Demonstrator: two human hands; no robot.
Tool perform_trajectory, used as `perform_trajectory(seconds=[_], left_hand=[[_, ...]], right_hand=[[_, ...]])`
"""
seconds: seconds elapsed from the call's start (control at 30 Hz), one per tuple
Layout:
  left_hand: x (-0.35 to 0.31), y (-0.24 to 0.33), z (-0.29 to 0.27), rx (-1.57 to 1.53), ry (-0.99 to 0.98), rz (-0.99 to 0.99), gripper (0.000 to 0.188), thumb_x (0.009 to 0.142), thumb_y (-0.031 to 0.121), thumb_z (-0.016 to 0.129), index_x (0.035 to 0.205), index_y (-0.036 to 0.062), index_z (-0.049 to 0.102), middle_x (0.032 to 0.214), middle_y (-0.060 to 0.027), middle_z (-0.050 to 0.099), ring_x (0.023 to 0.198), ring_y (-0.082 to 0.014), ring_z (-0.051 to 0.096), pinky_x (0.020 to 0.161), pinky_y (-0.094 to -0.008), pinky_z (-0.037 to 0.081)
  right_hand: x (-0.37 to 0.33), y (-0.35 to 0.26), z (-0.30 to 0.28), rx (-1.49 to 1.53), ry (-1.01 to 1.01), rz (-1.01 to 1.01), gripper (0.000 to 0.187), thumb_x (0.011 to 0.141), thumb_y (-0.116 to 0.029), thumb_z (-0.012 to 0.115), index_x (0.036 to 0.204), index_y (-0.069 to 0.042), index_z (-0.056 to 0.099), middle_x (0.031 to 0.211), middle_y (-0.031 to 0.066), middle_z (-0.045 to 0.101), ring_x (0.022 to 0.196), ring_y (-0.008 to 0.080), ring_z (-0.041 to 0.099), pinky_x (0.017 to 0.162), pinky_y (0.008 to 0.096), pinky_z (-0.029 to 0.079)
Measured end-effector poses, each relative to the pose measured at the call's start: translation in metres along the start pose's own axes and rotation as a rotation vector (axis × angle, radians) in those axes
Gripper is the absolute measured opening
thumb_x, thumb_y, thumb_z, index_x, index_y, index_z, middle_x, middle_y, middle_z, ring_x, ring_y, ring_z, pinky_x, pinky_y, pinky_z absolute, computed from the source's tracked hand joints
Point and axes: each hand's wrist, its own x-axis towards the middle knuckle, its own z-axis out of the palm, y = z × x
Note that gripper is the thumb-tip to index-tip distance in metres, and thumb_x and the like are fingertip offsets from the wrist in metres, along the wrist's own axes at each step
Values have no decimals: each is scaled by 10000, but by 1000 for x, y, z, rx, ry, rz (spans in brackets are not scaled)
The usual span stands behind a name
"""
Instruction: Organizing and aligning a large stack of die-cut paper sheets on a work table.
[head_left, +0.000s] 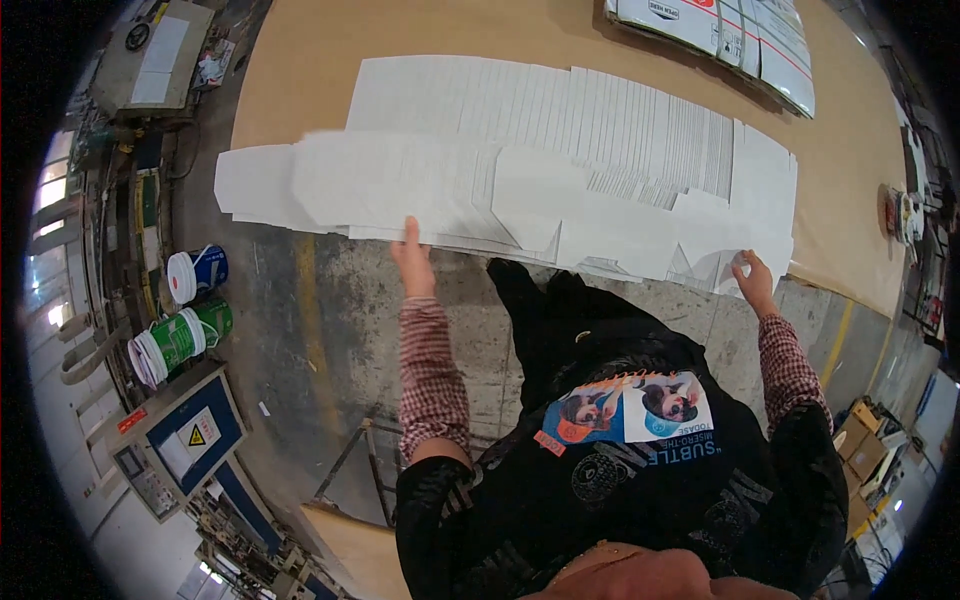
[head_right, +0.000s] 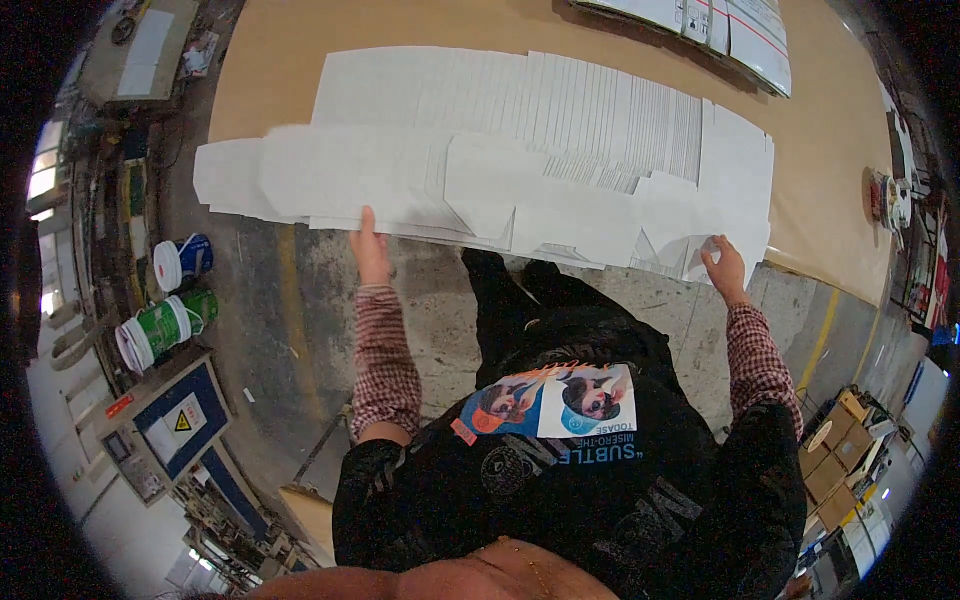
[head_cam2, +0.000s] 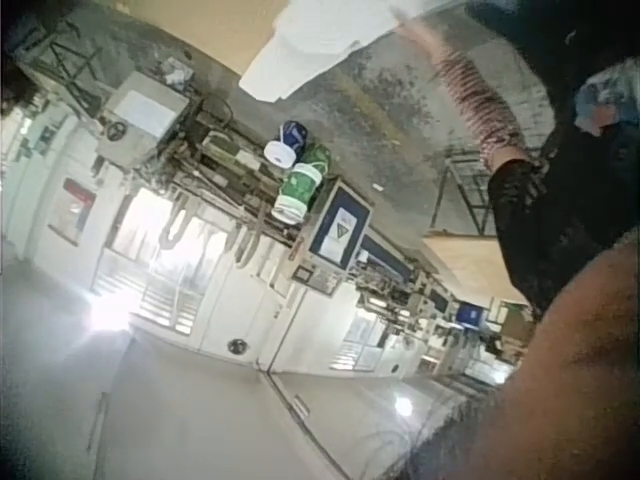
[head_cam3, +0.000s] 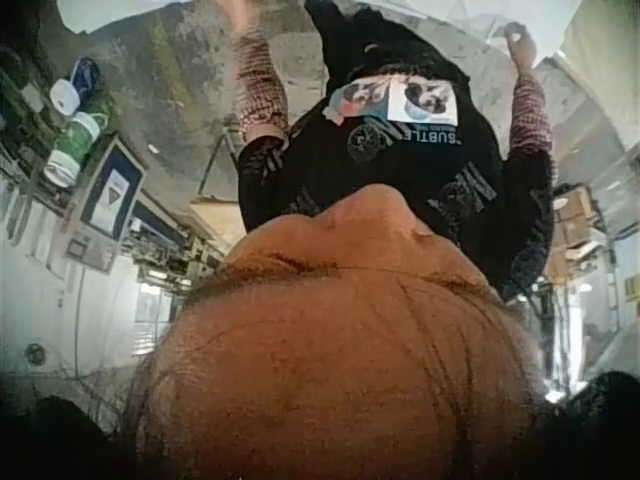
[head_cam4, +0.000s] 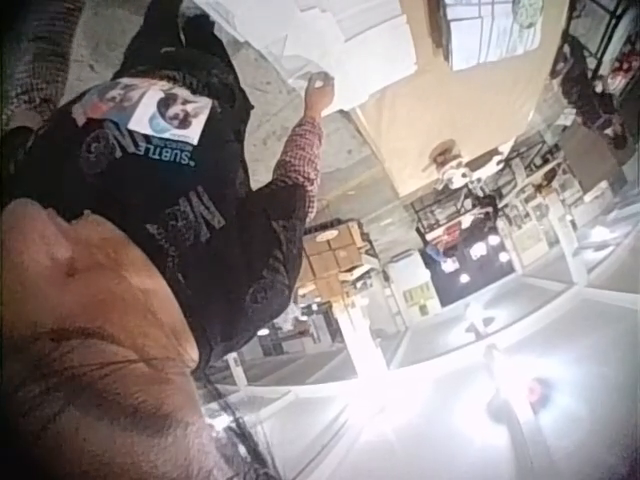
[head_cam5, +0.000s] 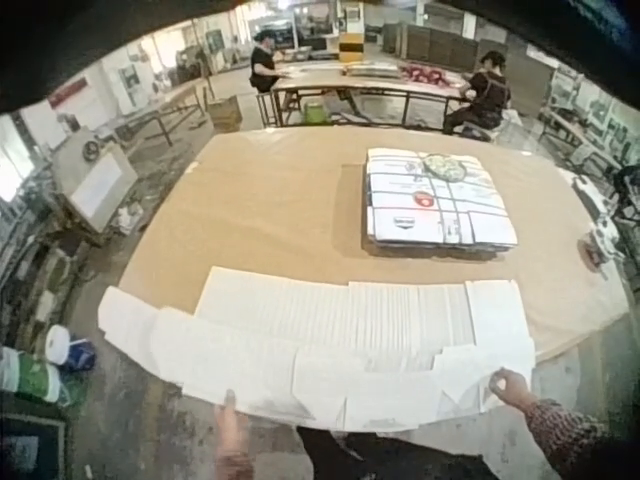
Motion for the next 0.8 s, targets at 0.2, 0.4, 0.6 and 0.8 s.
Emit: perform_trajectory(seconds=[0.2, 0.4, 0.6, 0.8], left_hand=[[-13, 2, 6, 116, 20, 186, 310, 855, 255, 535, 728, -27, 540, 581, 11, 471, 527, -79, 368, 467, -267, 318], [-23, 5, 3, -23, -40, 185, 300, 865, 292, 519, 809, 2, 569, 603, 14, 485, 512, -86, 371, 475, -269, 329], [4, -12, 9, -527, 50, -378, 426, 867, 434, 455, 892, 13, 518, 757, -10, 512, 624, -118, 467, 561, -274, 395], [5, -36, 10, -304, 120, -303, 465, 868, 468, 430, 626, 77, 358, 606, 11, 381, 543, -105, 371, 510, -301, 322]], right_hand=[[-4, -3, -5, -13, -15, -15, 470, 766, -299, 583, 1115, 7, 509, 1190, 183, 483, 1101, 294, 463, 923, 348, 367], [-2, -4, -8, -55, 27, -38, 438, 768, -288, 581, 1102, -15, 506, 1151, 178, 512, 1035, 301, 510, 866, 362, 407], [6, -3, -20, 31, -73, 35, 432, 755, -283, 603, 1085, -15, 526, 995, 178, 590, 940, 314, 560, 789, 369, 445], [21, -40, -19, 164, 133, 38, 417, 778, -233, 605, 1125, -21, 511, 1147, 151, 513, 1020, 283, 514, 856, 350, 421]])
